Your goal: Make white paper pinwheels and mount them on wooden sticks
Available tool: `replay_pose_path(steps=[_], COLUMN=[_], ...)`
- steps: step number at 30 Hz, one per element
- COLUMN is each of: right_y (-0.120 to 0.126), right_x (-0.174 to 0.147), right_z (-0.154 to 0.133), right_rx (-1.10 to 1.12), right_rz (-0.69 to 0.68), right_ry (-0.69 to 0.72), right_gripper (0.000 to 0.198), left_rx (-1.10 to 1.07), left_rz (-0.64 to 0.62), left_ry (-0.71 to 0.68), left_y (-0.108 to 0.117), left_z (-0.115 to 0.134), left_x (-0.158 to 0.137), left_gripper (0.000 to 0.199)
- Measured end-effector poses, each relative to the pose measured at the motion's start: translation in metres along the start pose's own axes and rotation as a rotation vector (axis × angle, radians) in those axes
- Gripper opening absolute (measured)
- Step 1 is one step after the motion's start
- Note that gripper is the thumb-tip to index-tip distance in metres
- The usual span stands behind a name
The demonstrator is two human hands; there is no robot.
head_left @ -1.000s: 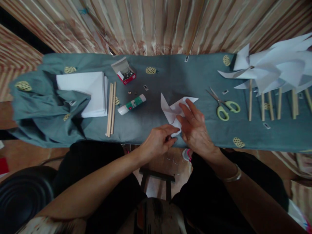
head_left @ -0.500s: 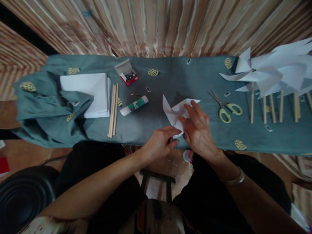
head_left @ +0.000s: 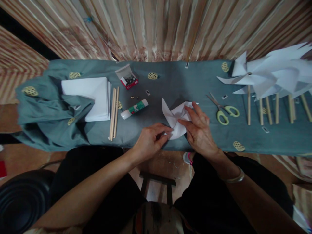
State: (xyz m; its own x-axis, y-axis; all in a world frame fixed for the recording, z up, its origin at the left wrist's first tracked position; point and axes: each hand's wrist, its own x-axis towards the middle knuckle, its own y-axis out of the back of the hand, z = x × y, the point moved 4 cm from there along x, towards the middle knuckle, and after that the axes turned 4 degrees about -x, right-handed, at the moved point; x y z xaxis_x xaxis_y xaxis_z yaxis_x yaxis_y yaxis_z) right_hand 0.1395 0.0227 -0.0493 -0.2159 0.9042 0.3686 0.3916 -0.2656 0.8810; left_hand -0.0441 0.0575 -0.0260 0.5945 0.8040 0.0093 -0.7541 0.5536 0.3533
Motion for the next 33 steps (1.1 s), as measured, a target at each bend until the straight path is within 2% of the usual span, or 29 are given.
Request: replay_pose_path(steps=[8, 15, 19, 24, 33], right_y=[-0.001, 0.001, 0.001, 0.003, 0.007], right_x=[0.0, 0.002, -0.001, -0.002, 0.0], right_z=[-0.004, -0.005, -0.007, -0.007, -0.007], right_rx=[0.0, -0.017, -0.026, -0.017, -0.039], right_rz=[-0.002, -0.008, 0.0, 0.013, -0.005], right_ry=[-0.013, -0.04, -0.03, -0.034, -0.022], right_gripper=[0.056, 0.05, 0.046, 0.053, 0.06], left_rx=[0.146, 0.567, 0.629, 0.634, 0.664], left_rz=[-0.006, -0.036, -0.087, -0.113, -0.105], left_ry=[-0.163, -0.398, -0.374, -0.349, -0.401], left_y=[-0.003, -0.012, -0.018, -0.022, -0.028], left_z=[0.001, 0.013, 0.009, 0.007, 0.003], left_x=[-0.003, 0.007, 0.013, 0.016, 0.015], left_gripper=[0.022, 0.028, 0.03, 0.033, 0.028])
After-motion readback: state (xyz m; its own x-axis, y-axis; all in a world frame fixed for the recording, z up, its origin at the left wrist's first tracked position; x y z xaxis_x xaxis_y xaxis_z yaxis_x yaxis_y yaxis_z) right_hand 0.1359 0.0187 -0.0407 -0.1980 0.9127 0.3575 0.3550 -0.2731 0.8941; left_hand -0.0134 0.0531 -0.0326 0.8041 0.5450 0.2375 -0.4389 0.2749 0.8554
